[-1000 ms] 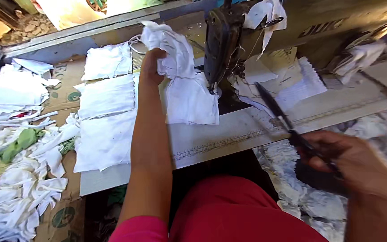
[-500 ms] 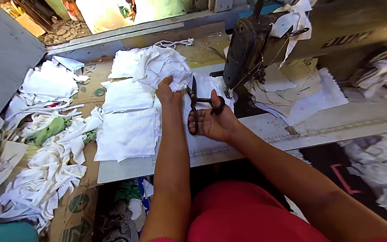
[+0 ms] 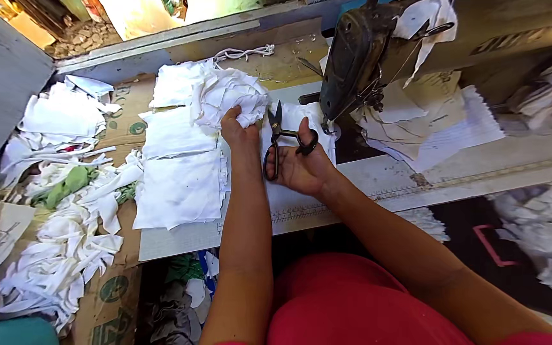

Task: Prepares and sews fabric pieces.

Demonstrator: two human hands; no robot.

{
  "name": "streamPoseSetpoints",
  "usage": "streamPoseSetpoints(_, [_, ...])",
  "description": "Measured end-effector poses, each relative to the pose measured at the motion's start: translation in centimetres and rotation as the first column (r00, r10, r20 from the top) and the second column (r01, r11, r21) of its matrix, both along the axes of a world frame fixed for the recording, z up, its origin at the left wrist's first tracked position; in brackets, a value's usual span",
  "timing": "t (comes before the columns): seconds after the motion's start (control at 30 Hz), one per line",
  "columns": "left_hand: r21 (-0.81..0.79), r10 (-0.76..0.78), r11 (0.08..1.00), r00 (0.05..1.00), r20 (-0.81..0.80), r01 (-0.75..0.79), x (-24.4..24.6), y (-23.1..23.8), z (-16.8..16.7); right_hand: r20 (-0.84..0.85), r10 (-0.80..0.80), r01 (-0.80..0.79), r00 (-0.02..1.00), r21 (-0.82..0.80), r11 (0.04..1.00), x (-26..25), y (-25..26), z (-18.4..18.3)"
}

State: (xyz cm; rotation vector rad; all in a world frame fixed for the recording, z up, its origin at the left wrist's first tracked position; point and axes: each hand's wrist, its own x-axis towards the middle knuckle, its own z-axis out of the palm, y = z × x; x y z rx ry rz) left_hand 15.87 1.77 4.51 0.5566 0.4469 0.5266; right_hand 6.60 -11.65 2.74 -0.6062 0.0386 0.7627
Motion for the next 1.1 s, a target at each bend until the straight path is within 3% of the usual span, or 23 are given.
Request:
streamPoseSetpoints(0.13, [0.062,-0.041,0.997,0.994,0.103,0.035,-0.6,1.0,1.0,0.142,0.165,-0.165,0.976,-0.01,0.986,-1.9,-2.7,-0.1])
streamPoseSetpoints(0.2, [0.296,-0.056,0.954,0.998,0.019,0.048,-2.4,2.0,2.6,0.298,0.208,-0.189,0.932,-0.093,0.978,-3.9,-6.9,-0.1])
streamPoseSetpoints(0.27, [0.602,-0.137,0.773,0.979,-0.149,0.2,-5.9,2.5,4.5,0.389,0.208,-0.106,0.897,-0.268,0.958,-6.3,-14.0,-0.1])
streamPoseSetpoints(0.33, [0.707,-0.361,0.538,0.884,-0.298,0.458,-10.9,1.4,5.2,0.507,0.196,0.077,0.839,-0.469,0.88,-9.0,-22.5,-0.2])
streamPoseSetpoints(0.4, [0.637,-0.656,0.353,0.667,-0.354,0.685,-14.8,-1.8,3.5,0.599,0.174,0.253,0.782,-0.56,0.789,-11.0,-29.3,-0.2])
streamPoseSetpoints(0.43, [0.57,-0.792,0.25,0.504,-0.344,0.782,-16.2,-4.3,2.1,0.614,0.147,0.334,0.775,-0.597,0.73,-11.6,-31.4,-0.3])
streamPoseSetpoints(0.47, [0.517,-0.892,0.127,0.326,-0.314,0.846,-17.2,-6.9,1.0,0.618,0.111,0.441,0.779,-0.664,0.604,-11.9,-32.0,0.1])
streamPoseSetpoints(0.5, [0.519,-0.944,-0.021,0.154,-0.291,0.854,-18.1,-9.2,0.2,0.615,0.077,0.539,0.785,-0.739,0.403,-11.8,-31.4,0.9])
streamPoseSetpoints(0.53, [0.575,-0.948,-0.186,0.007,-0.317,0.797,-18.4,-10.6,0.0,0.598,0.089,0.583,0.796,-0.798,0.152,-11.3,-30.2,1.7])
streamPoseSetpoints(0.57, [0.651,-0.912,-0.343,-0.073,-0.404,0.677,-18.3,-11.0,0.4,0.553,0.119,0.561,0.825,-0.826,-0.055,-10.6,-29.0,2.5])
streamPoseSetpoints(0.6, [0.699,-0.847,-0.467,-0.049,-0.529,0.542,-17.5,-10.5,1.3,0.513,0.129,0.529,0.848,-0.827,-0.188,-9.6,-28.0,2.8])
streamPoseSetpoints(0.67, [0.736,-0.687,-0.596,0.27,-0.675,0.322,-14.4,-8.1,2.7,0.487,0.155,0.51,0.86,-0.796,-0.325,-7.5,-27.0,2.8])
streamPoseSetpoints(0.73, [0.752,-0.537,-0.641,0.613,-0.58,0.15,-9.0,-4.9,2.2,0.474,0.224,0.523,0.852,-0.742,-0.418,-5.7,-26.2,2.5])
streamPoseSetpoints(0.77, [0.74,-0.489,-0.666,0.695,-0.528,0.094,-6.4,-3.4,1.4,0.466,0.267,0.537,0.843,-0.72,-0.439,-4.8,-25.9,2.3])
streamPoseSetpoints(0.9, [0.625,-0.49,-0.774,0.722,-0.488,-0.102,-1.8,-1.1,-3.5,0.354,0.354,0.491,0.866,-0.736,-0.465,-1.6,-24.3,2.3])
streamPoseSetpoints(0.97, [0.605,-0.449,-0.793,0.742,-0.498,-0.074,-2.6,-1.6,-4.0,0.446,0.408,0.598,0.797,-0.682,-0.421,-1.6,-21.9,3.2])
streamPoseSetpoints(1.0, [0.595,-0.413,-0.803,0.756,-0.508,-0.038,-3.3,-2.0,-4.0,0.525,0.45,0.683,0.723,-0.642,-0.348,-2.1,-20.0,3.5])
streamPoseSetpoints(1.1, [0.595,-0.307,-0.8,0.794,-0.525,0.084,-5.2,-3.2,-4.1,0.718,0.59,0.872,0.37,-0.487,0.047,-2.3,-13.8,1.2])
